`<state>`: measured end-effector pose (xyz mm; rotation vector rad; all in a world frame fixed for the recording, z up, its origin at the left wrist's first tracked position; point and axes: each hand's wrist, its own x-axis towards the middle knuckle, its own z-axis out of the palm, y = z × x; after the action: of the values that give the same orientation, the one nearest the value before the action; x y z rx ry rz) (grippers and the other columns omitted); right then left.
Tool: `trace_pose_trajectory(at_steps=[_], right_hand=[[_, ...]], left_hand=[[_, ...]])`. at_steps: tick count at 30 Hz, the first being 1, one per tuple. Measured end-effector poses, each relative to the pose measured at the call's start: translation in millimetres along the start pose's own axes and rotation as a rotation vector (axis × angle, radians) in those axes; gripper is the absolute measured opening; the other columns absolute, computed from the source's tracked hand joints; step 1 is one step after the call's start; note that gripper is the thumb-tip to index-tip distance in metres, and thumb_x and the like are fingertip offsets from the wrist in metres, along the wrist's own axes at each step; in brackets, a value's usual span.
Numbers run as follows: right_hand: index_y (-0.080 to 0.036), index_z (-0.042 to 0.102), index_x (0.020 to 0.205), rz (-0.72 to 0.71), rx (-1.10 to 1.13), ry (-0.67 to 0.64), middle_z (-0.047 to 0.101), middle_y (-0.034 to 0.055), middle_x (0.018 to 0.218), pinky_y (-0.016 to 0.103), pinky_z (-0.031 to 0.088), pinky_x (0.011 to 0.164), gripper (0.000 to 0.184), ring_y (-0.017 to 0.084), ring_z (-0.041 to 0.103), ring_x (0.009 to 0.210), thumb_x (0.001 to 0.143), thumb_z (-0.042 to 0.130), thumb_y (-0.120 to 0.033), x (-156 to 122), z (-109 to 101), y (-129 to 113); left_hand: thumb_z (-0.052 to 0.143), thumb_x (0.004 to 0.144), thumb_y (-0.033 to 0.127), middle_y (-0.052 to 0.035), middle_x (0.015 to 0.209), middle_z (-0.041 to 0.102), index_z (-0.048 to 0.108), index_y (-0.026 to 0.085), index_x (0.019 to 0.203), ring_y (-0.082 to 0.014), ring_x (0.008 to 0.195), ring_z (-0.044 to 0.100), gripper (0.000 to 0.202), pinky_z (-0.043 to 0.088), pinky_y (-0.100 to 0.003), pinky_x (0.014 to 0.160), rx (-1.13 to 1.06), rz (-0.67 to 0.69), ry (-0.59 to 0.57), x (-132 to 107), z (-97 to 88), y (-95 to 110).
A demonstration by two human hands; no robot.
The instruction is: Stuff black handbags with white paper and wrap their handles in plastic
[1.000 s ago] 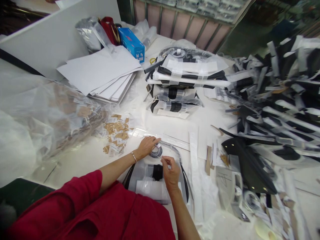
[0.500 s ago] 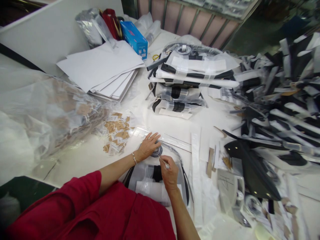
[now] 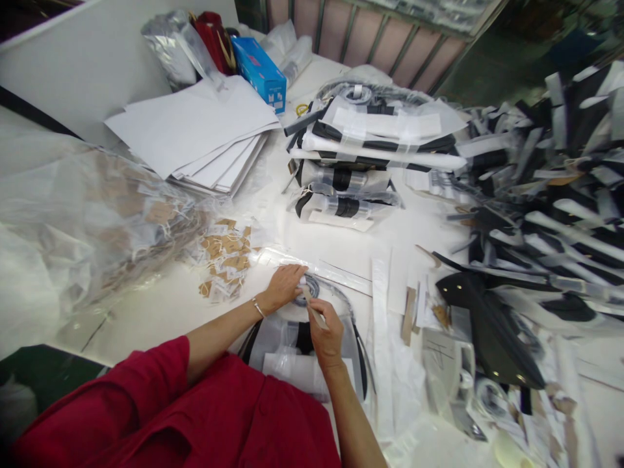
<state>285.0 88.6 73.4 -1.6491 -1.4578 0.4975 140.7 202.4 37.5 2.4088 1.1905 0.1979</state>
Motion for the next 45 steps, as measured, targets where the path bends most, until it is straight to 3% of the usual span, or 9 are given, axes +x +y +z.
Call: trace_pose_trajectory(at_steps=[5,11,22,31,34,40,45], right_hand=[[-0.023,0.065,0.091,-0.046,0.023,-0.062,0.073,0.0057,0.095,0.034,0.060,0.081,0.008,0.020,0.071,0.088,0.088,0.058,-0.022,-4.0,2.8,6.3],[-0.023,0.064,0.096,-0.170,0.035,-0.135,0.074,0.0067,0.098,0.034,0.060,0.082,0.016,0.020,0.071,0.092,0.088,0.053,-0.014,-7.7,9.8,6.0],[-0.024,0.067,0.091,-0.210,-0.105,-0.136,0.072,0.0060,0.094,0.036,0.059,0.080,0.020,0.020,0.069,0.089,0.089,0.050,-0.014,-8.0,20.3,25.7],[-0.024,0.066,0.089,-0.240,-0.234,-0.172,0.066,0.0049,0.082,0.032,0.052,0.072,0.023,0.018,0.062,0.080,0.088,0.047,-0.010,-5.9,27.9,28.7],[-0.024,0.066,0.087,-0.297,-0.348,-0.191,0.069,0.0041,0.086,0.036,0.047,0.079,0.020,0.021,0.061,0.087,0.085,0.053,-0.009,0.8,24.0,25.9],[-0.024,0.065,0.095,-0.423,-0.435,-0.087,0.062,0.0079,0.129,0.054,0.035,0.106,0.022,0.027,0.047,0.128,0.085,0.053,-0.009,29.4,20.1,24.9],[-0.023,0.063,0.094,-0.551,-0.393,-0.168,0.066,0.0070,0.122,0.054,0.034,0.112,0.020,0.023,0.050,0.126,0.092,0.047,-0.011,53.0,16.7,31.2]], left_hand=[[0.049,0.088,0.011,-0.0101,0.109,0.061,0.054,0.017,0.117,-0.0257,0.107,0.055,0.031,0.043,-0.039,0.090,0.033,-0.034,-0.032,-1.9,-4.5,-7.2],[0.052,0.091,0.018,-0.0081,0.101,0.061,0.057,0.018,0.105,-0.0243,0.097,0.057,0.015,0.046,-0.035,0.081,0.057,-0.033,-0.082,6.6,-8.2,-10.4],[0.063,0.086,0.022,-0.0071,0.110,0.057,0.052,0.021,0.116,-0.0236,0.104,0.053,0.032,0.046,-0.035,0.088,-0.030,0.059,-0.115,10.0,-6.4,-12.5],[0.053,0.083,0.009,-0.0078,0.103,0.058,0.057,0.019,0.103,-0.0242,0.099,0.053,0.023,0.046,-0.035,0.084,0.039,0.016,-0.052,8.8,-5.9,-9.2],[0.053,0.085,0.012,-0.0073,0.102,0.058,0.056,0.020,0.103,-0.0238,0.098,0.053,0.020,0.046,-0.035,0.085,0.028,0.034,-0.016,7.3,-9.1,-3.5],[0.052,0.090,0.020,-0.0071,0.099,0.059,0.055,0.019,0.100,-0.0235,0.096,0.054,0.011,0.046,-0.036,0.086,-0.027,0.006,-0.010,0.9,-16.3,9.9],[0.053,0.088,0.019,-0.0059,0.097,0.059,0.056,0.019,0.098,-0.0218,0.097,0.054,0.011,0.046,-0.036,0.089,-0.265,-0.044,0.068,-3.8,-23.1,13.6]])
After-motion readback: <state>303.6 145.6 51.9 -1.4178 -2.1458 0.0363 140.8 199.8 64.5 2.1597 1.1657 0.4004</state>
